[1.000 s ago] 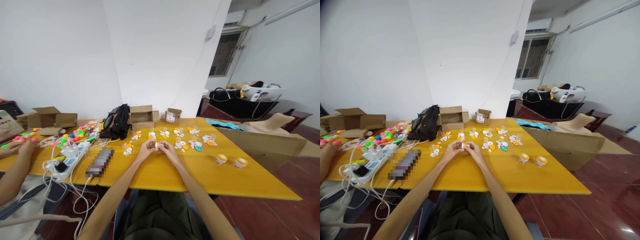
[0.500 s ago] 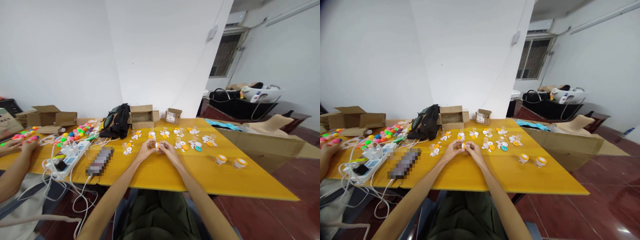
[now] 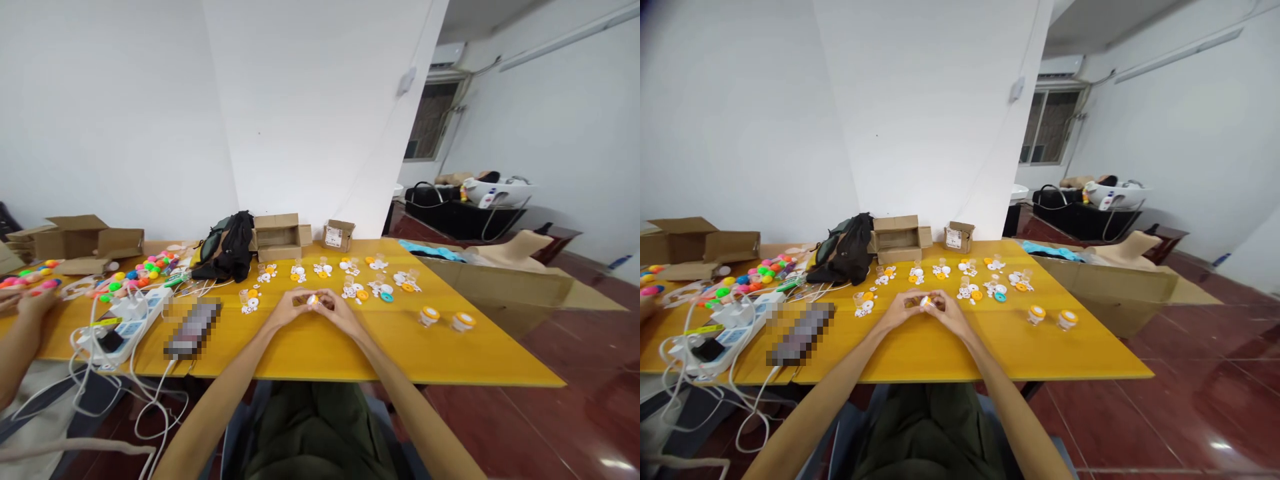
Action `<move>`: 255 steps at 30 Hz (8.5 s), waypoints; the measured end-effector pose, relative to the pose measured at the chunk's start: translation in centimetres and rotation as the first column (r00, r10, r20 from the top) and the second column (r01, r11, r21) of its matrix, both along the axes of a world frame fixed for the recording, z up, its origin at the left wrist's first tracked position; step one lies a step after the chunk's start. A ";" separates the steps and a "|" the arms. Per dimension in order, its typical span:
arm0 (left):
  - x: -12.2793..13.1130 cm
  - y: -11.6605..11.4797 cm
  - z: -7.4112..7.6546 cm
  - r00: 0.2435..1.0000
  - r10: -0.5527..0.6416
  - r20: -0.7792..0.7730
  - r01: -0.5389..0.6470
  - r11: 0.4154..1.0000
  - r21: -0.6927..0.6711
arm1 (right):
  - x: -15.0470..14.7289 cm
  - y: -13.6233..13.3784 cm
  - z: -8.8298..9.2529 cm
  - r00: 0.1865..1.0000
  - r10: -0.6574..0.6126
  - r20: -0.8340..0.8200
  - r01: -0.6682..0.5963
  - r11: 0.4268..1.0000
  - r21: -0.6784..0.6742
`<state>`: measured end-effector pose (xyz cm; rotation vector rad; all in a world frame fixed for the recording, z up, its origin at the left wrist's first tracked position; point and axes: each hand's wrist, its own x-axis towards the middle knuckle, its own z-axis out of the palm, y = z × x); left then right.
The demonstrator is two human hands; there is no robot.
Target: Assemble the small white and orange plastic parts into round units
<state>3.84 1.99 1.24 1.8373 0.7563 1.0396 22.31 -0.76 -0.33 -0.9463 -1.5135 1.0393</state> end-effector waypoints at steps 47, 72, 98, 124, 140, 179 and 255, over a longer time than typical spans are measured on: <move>-1.4 -1.3 0.4 0.872 0.416 -0.259 -0.236 0.819 0.523 | 10.3 -8.7 -1.6 0.002 -0.860 0.510 0.302 0.487 0.820; -10.1 1.6 1.6 0.786 0.608 -0.116 -0.616 0.785 -0.065 | 1.0 -5.2 -2.1 0.464 -0.640 0.612 -0.126 0.636 0.761; -2.5 -0.2 0.6 0.964 0.266 -0.013 -0.264 0.950 -0.165 | -0.8 -2.4 -2.0 0.632 -0.434 0.642 -0.046 0.806 0.590; -5.7 -1.2 -0.9 0.945 0.232 -0.231 -0.215 0.972 0.096 | -1.0 -3.3 -0.3 0.643 -0.370 0.670 -0.125 0.813 0.569; -7.6 -1.4 -0.5 0.941 0.204 -0.269 -0.178 0.977 0.120 | -4.8 -2.7 0.2 0.571 -0.391 0.721 -0.200 0.786 0.585; -2.5 -5.0 0.7 0.821 0.245 -0.516 -0.019 0.915 0.403 | 1.7 -5.4 -0.7 0.794 -0.287 0.536 0.066 0.917 0.393; -3.4 -5.3 1.2 0.791 0.290 -0.538 -0.030 0.898 0.440 | -1.2 -4.4 -0.7 0.765 -0.316 0.560 -0.023 0.857 0.515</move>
